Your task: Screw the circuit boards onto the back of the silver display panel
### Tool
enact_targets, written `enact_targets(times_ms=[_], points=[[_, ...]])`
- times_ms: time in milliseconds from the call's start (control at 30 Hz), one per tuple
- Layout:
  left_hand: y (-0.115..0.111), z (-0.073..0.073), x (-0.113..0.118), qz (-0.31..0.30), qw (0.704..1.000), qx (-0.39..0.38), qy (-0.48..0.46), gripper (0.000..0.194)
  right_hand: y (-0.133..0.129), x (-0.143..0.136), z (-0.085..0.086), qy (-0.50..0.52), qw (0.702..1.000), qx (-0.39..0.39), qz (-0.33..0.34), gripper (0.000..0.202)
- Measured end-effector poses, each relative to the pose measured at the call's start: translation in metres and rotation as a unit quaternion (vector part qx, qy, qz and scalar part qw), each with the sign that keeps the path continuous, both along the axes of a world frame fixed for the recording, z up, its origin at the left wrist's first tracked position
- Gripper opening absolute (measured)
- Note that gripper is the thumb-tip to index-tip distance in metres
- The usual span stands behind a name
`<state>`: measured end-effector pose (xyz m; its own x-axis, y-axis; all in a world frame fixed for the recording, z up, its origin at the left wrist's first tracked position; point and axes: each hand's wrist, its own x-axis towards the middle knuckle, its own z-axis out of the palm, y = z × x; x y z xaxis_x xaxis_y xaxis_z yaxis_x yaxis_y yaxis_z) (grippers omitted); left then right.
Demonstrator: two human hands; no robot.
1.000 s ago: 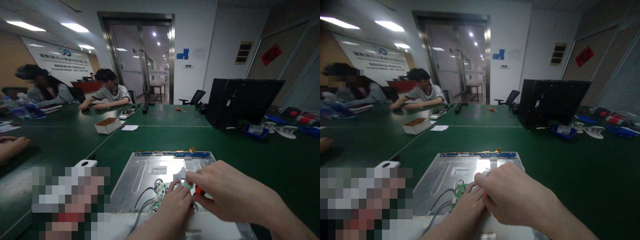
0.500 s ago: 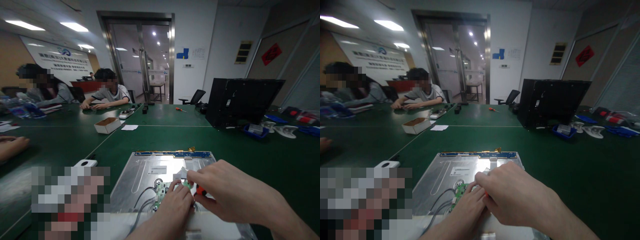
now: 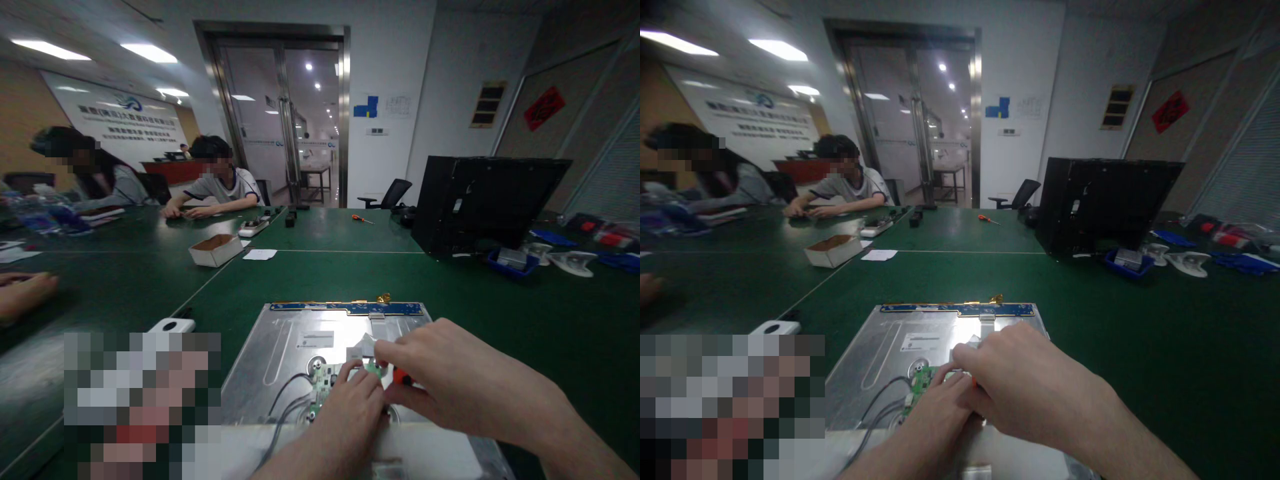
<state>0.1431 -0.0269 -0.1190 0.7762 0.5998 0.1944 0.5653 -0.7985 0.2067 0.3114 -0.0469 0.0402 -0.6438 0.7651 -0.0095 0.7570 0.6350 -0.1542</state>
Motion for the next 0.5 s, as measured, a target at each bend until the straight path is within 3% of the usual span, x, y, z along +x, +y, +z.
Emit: enact_targets(times_ms=[200,500], points=[[-0.002,0.0052,-0.0006,0.006,1.0,-0.021,0.006,0.019,-0.0008,0.0024,0.0034,0.01,0.999,-0.042,0.033,0.01],[-0.0004,0.0018,-0.001,-0.002,1.0,-0.015,0.01,0.017,-0.0011,0.0033,0.0048,0.007,0.998,-0.051,0.025,0.01]])
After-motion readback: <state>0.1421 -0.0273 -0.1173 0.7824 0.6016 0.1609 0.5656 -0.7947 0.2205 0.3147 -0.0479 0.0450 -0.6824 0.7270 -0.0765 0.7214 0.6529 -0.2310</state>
